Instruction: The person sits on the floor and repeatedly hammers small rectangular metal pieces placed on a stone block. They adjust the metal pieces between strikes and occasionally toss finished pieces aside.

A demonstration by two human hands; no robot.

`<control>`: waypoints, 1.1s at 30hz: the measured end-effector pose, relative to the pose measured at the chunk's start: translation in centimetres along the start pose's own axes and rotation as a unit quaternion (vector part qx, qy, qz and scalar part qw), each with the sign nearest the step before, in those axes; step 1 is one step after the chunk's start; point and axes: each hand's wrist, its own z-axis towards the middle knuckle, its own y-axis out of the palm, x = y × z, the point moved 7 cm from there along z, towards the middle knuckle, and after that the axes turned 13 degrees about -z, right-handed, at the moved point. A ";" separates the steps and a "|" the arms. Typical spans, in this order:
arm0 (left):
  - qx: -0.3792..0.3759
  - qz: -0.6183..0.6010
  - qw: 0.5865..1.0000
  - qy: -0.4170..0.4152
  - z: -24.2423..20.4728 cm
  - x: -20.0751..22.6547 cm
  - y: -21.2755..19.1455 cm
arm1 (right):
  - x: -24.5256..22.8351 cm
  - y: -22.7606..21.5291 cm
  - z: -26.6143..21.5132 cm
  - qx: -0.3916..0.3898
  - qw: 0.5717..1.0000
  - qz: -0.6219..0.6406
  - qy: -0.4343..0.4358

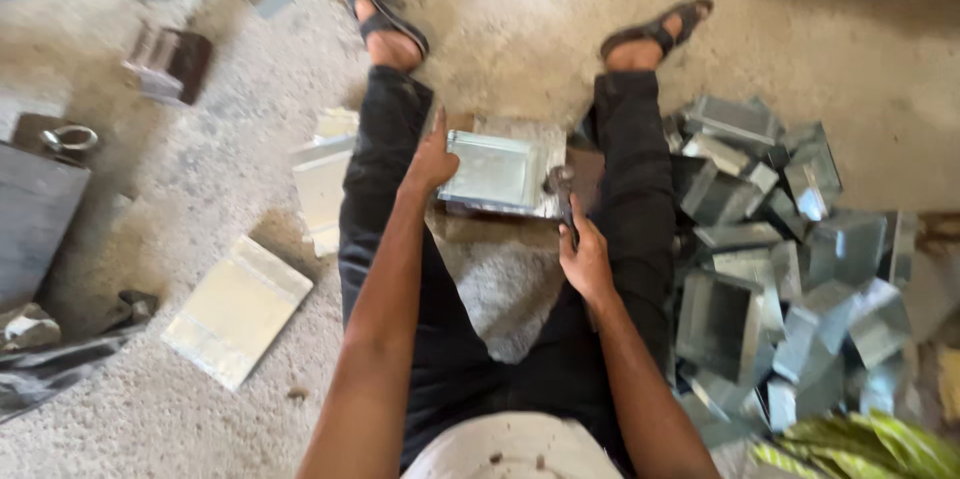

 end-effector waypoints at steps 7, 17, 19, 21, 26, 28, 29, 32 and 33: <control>-0.130 0.169 0.970 0.118 -1.3 17.2 0.3 | -0.3 1.6 -0.8 -0.022 0.999 0.011 0.029; -0.141 0.199 0.958 0.150 -1.3 20.9 0.8 | -2.7 1.1 -1.5 -0.027 0.999 0.039 -0.008; -0.157 0.180 0.965 0.111 -0.9 20.8 1.2 | -3.8 0.6 -0.9 -0.021 0.999 0.047 0.014; -0.162 0.145 0.972 0.093 0.0 20.4 1.4 | -4.8 0.2 -0.8 -0.028 0.997 0.051 0.051; -0.197 0.102 0.975 0.008 0.9 18.7 2.1 | -9.6 0.1 0.8 0.065 0.987 0.048 -0.137; -0.194 0.095 0.976 -0.002 0.8 18.6 1.9 | -7.4 3.0 2.7 -0.122 0.992 -0.011 -0.023; -0.199 0.098 0.975 -0.007 0.7 18.7 2.0 | -6.5 4.5 3.1 -0.214 0.976 -0.037 0.029; -0.191 0.101 0.976 -0.009 1.0 19.1 1.4 | -7.7 2.4 2.6 -0.044 0.998 0.008 -0.038; -0.185 0.094 0.978 -0.002 0.8 19.1 1.5 | -8.1 2.4 2.2 -0.027 0.997 0.023 -0.061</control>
